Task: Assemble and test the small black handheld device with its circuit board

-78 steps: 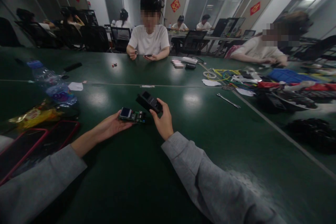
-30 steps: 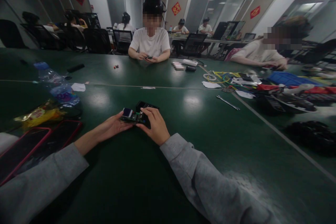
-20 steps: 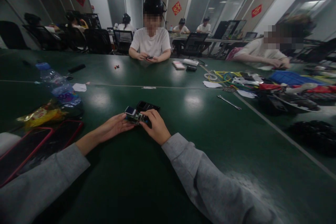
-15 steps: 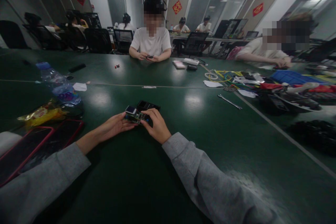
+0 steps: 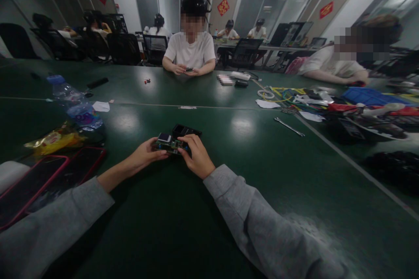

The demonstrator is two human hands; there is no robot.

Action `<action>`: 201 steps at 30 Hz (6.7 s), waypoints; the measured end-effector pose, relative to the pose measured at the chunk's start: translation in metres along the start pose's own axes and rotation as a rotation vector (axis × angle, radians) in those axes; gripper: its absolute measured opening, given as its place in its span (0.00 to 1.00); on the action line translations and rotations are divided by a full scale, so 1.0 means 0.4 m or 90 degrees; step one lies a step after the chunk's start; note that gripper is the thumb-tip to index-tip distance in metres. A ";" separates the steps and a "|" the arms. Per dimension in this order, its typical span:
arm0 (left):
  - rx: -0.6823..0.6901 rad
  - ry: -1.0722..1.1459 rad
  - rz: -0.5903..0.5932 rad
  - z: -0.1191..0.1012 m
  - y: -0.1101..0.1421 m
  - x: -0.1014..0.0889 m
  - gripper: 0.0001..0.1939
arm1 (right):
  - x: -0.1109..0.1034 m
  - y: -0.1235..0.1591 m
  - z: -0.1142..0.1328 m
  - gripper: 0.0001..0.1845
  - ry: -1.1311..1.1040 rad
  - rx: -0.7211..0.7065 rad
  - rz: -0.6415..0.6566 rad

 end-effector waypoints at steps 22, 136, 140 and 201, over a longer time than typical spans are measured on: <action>0.081 -0.274 -0.061 -0.034 0.026 0.020 0.23 | -0.052 0.002 -0.012 0.16 -0.005 0.045 -0.138; -0.025 0.058 -0.039 -0.012 -0.012 -0.025 0.22 | 0.021 0.012 -0.117 0.22 -0.631 0.391 0.033; -0.039 0.061 -0.046 -0.014 -0.009 -0.021 0.24 | 0.017 0.010 -0.111 0.21 -0.623 0.404 0.045; -0.063 0.095 0.000 -0.003 -0.011 -0.020 0.28 | 0.025 0.012 -0.097 0.17 -0.758 0.442 0.039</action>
Point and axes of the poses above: each hand's wrist, its own y-axis away from the middle knuckle, its own x-axis out of the palm, z = x × y, the point moved 5 cm from there along -y, towards the middle knuckle, and after that the axes turned 3 degrees about -y, right-handed, at the moved point
